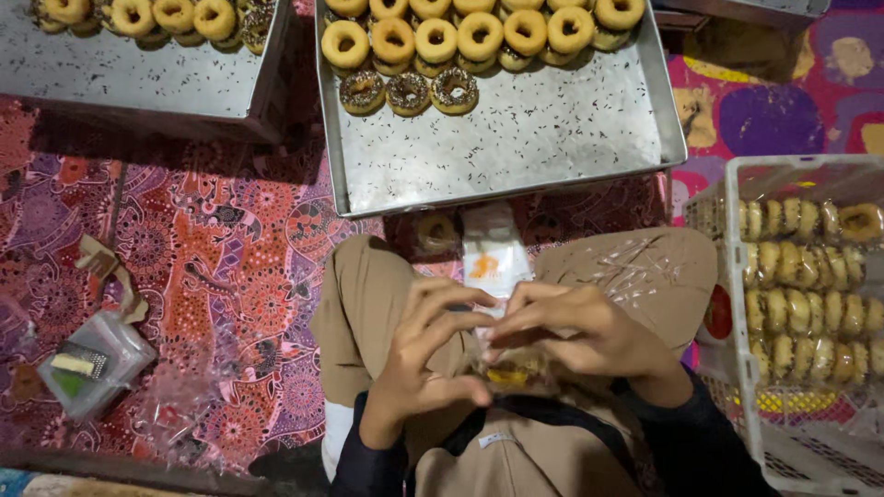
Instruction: The person sits on a patterned mat and repeatedly picks donuts from a metal tray, places them into small clear plastic bags, and then places the filled bags into a white plastic crate. The person handles both plain and chocolate-sprinkled donuts.
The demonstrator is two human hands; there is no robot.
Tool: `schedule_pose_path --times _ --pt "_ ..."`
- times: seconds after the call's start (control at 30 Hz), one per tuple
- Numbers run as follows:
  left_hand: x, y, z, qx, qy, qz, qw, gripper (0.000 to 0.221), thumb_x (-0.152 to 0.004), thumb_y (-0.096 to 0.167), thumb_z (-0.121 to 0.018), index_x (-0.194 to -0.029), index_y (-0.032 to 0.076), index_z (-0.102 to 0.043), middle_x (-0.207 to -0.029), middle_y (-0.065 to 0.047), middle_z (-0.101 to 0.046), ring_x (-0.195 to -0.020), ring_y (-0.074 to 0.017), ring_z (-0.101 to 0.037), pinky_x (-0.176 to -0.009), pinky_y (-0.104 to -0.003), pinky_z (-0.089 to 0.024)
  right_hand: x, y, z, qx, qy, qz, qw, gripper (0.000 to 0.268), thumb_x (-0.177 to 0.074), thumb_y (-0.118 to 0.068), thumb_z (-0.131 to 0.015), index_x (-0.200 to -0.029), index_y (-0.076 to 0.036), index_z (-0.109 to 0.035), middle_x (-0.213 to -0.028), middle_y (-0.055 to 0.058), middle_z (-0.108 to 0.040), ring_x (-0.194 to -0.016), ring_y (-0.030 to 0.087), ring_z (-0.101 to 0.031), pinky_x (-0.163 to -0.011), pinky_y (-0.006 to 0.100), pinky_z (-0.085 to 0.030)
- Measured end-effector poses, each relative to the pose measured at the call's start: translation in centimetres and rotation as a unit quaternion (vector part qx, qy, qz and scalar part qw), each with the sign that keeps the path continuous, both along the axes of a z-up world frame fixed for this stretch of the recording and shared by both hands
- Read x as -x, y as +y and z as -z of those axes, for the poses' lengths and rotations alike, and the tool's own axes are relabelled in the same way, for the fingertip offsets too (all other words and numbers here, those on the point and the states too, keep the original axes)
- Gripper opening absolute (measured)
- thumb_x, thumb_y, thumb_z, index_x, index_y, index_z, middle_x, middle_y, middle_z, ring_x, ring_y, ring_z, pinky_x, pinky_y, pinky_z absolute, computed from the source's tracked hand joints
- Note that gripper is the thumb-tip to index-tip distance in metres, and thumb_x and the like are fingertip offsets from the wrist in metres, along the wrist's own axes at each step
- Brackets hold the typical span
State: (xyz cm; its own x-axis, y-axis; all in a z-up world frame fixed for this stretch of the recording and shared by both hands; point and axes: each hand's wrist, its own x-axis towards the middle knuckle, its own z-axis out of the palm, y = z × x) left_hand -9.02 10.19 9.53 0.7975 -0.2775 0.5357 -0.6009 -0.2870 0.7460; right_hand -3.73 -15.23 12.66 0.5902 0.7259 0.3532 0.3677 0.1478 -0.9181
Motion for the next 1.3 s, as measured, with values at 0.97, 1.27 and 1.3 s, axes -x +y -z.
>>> schedule_pose_path --times 0.97,1.27,1.3 --pt "-0.2 -0.4 3.3 0.249 0.283 -0.339 0.862 0.013 -0.102 0.019 -0.062 -0.099 0.006 -0.065 -0.088 -0.011 -0.067 -0.08 -0.0195 -0.063 -0.072 -0.03 -0.054 -5.3 -1.9 11.2 0.344 0.014 0.019 0.939 0.062 -0.088 -0.029 -0.082 -0.141 -0.007 -0.059 -0.132 0.018 -0.064 -0.118 0.032 -0.062 -0.099 0.044 -0.047" --pt "1.8 4.9 13.1 0.036 0.283 -0.463 0.839 0.015 -0.094 0.015 -0.069 -0.096 0.0 -0.07 -0.082 -0.011 -0.061 -0.058 -0.019 -0.062 -0.053 -0.035 -0.047 1.8 14.7 27.7 0.012 0.398 0.247 0.883 0.016 -0.095 -0.02 -0.076 -0.09 -0.005 -0.072 -0.087 0.01 -0.071 -0.084 0.017 -0.067 -0.076 0.03 -0.058" --pt "2.9 4.8 14.5 0.021 0.295 -0.473 0.83 0.016 -0.095 0.015 -0.069 -0.095 0.0 -0.069 -0.078 -0.01 -0.061 -0.059 -0.0181 -0.06 -0.054 -0.034 -0.047 3.0 14.5 28.7 0.054 0.477 0.227 0.847 0.02 -0.096 -0.022 -0.074 -0.086 -0.005 -0.071 -0.081 0.009 -0.072 -0.078 0.019 -0.067 -0.071 0.03 -0.057"
